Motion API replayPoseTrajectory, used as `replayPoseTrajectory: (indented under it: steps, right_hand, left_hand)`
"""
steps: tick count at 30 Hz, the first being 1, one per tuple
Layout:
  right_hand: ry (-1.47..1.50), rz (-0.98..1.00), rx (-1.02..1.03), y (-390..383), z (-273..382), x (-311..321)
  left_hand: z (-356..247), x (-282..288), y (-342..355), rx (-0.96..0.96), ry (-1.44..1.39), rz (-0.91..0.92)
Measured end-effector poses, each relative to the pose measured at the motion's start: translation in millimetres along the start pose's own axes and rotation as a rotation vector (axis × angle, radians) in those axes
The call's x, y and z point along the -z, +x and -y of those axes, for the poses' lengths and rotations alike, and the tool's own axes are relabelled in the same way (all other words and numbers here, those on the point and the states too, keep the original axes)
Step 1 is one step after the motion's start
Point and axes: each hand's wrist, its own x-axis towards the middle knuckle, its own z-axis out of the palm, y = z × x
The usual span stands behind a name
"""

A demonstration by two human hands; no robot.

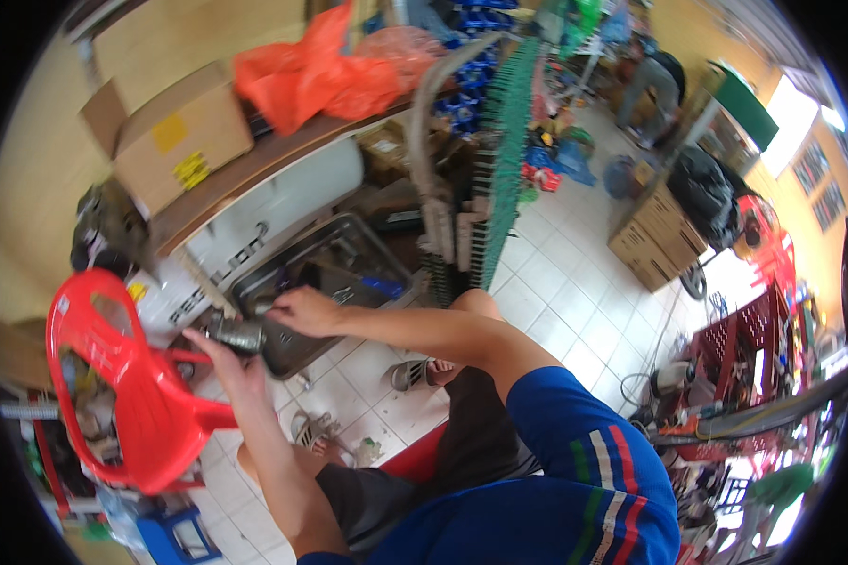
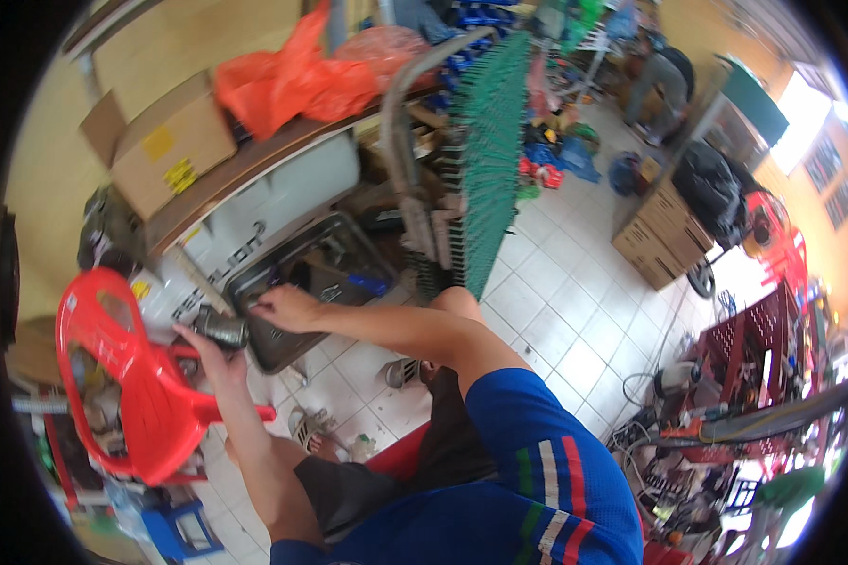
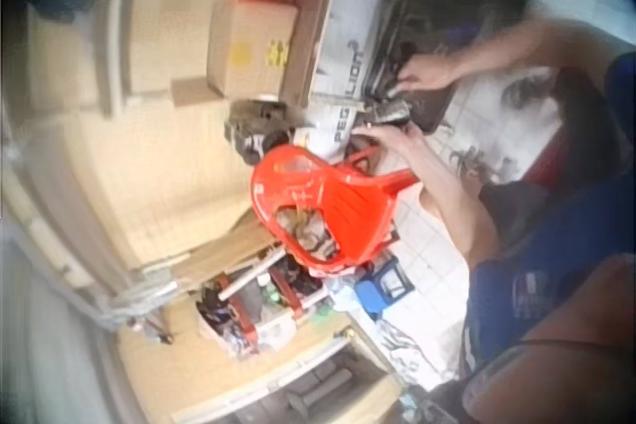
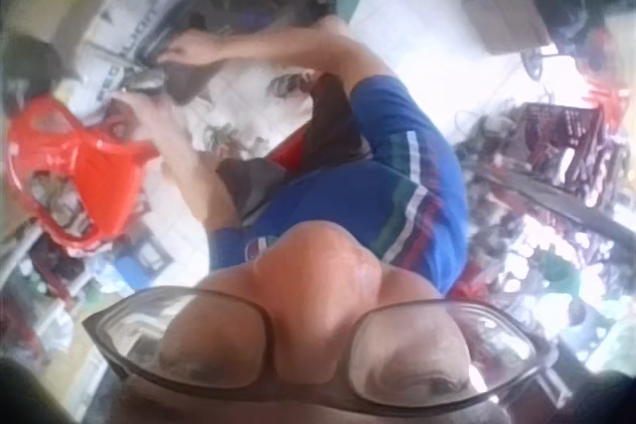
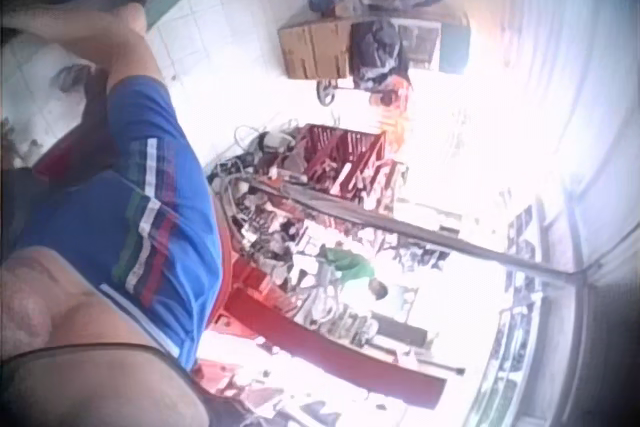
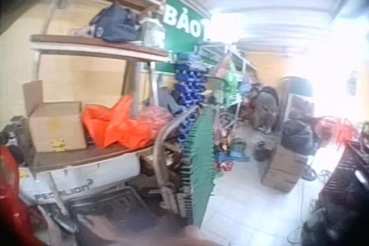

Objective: The person disassembles a mechanical part in a metal tray using a screwdriver by hand.

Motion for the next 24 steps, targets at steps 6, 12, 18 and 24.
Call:
replayPoseTrajectory:
  steps: [6,12,18,24]
  right_hand:
    - [0.426,0.006,-0.075,-56.4,24.8,28.7]
    - [0.247,-0.072,0.023,-76.9,-3.4,26.4]
    - [0.364,-0.161,-0.238,-73.9,6.7,41.8]
    - [0.364,-0.231,-0.182,-71.2,14.9,45.6]
  left_hand:
    - [50.8,-18.5,-11.7,-0.066,0.281,0.109]
    - [84.1,-47.1,-34.3,-0.044,0.54,0.046]
    - [90.9,-54.0,-55.6,-0.366,0.759,0.305]
    - [72.2,-53.0,-57.6,-0.38,0.753,0.381]
